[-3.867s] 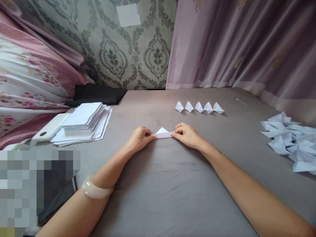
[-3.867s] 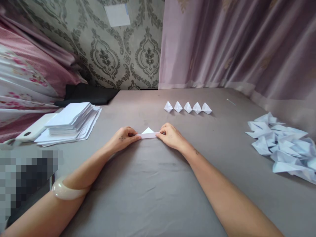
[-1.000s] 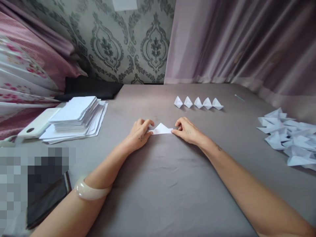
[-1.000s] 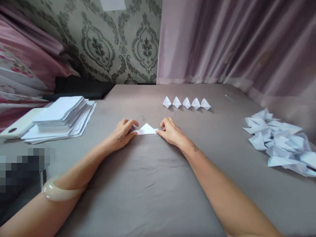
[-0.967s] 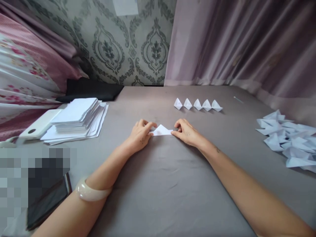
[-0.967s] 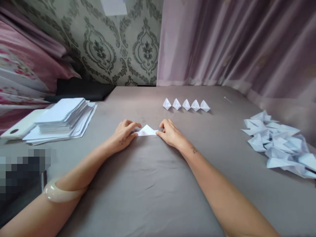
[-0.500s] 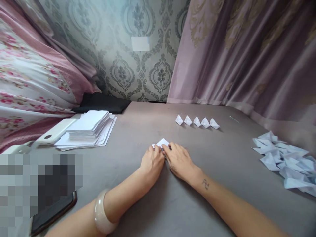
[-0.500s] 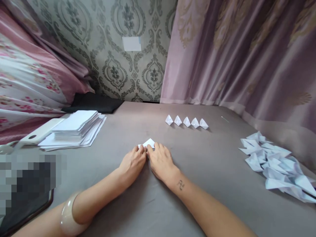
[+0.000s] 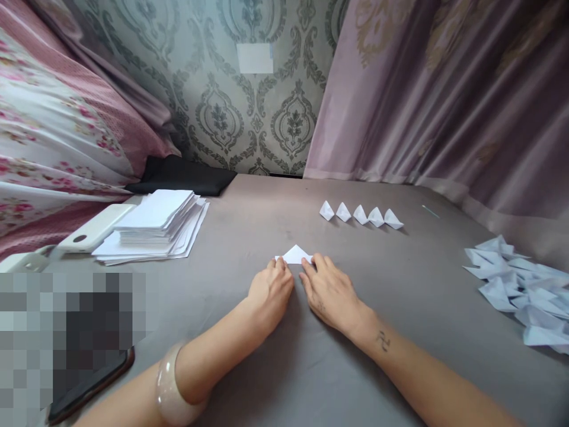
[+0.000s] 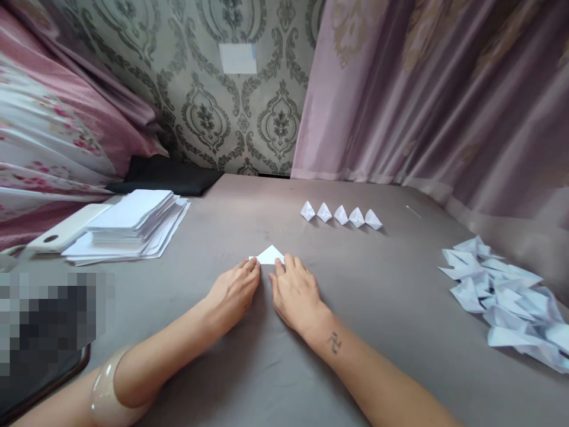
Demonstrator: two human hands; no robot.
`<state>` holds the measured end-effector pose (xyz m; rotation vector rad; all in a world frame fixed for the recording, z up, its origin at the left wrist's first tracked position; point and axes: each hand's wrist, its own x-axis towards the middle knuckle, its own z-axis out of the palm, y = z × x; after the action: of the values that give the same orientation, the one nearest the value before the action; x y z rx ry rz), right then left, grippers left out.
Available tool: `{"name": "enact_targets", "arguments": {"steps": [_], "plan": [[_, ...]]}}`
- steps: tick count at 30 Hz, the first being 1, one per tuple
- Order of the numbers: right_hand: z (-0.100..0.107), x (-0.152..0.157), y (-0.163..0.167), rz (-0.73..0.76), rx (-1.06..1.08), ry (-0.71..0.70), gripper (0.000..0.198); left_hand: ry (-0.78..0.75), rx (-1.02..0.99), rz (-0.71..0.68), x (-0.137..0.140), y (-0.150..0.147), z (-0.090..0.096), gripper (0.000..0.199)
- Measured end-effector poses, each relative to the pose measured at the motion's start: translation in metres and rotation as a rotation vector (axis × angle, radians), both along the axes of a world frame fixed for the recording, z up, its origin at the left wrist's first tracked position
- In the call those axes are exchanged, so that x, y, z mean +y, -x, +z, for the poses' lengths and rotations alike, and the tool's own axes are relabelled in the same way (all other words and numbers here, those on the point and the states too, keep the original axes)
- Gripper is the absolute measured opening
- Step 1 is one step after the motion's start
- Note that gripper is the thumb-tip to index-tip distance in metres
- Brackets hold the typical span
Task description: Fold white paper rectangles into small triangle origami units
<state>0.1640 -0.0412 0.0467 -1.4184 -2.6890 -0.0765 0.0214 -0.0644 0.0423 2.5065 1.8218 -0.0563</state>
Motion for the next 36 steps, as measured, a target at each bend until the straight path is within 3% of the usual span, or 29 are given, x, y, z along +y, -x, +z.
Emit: {"name": "enact_targets", "arguments": {"steps": [7, 12, 17, 22, 24, 26, 28, 30, 33, 36], "plan": [[0.004, 0.004, -0.003, -0.078, -0.079, 0.009, 0.036, 0.046, -0.062, 0.075, 0.006, 0.004, 0.011, 0.025], [0.004, 0.011, -0.007, -0.133, -0.062, 0.007, 0.033, -0.120, -0.094, 0.004, 0.020, 0.015, 0.005, 0.027], [-0.005, 0.035, -0.019, -0.292, 0.296, 0.012, 0.031, -0.184, -0.217, -0.072, 0.035, 0.030, -0.005, 0.033], [-0.012, 0.052, -0.026, -0.313, 0.669, 0.046, 0.029, -0.303, -0.155, -0.140, 0.038, 0.030, -0.004, 0.033], [-0.009, 0.052, -0.024, -0.281, 0.805, 0.043, 0.026, -0.370, -0.313, -0.080, 0.037, 0.028, -0.002, 0.030], [-0.003, 0.049, -0.021, -0.224, 0.997, 0.049, 0.023, -0.406, -0.629, 0.014, 0.035, 0.025, -0.001, 0.028], [0.007, 0.043, -0.018, -0.150, 1.143, 0.050, 0.021, -0.357, -0.987, 0.090, 0.032, 0.021, 0.000, 0.028], [0.017, 0.034, -0.015, -0.071, 1.206, 0.037, 0.021, -0.304, -1.210, 0.099, 0.027, 0.014, 0.001, 0.027], [0.031, 0.022, -0.013, 0.017, 1.221, -0.008, 0.018, -0.286, -1.355, 0.066, 0.020, 0.005, 0.006, 0.024], [0.041, 0.014, -0.009, 0.054, 1.189, -0.075, 0.014, -0.345, -1.368, 0.046, 0.013, 0.000, 0.012, 0.021]]}}
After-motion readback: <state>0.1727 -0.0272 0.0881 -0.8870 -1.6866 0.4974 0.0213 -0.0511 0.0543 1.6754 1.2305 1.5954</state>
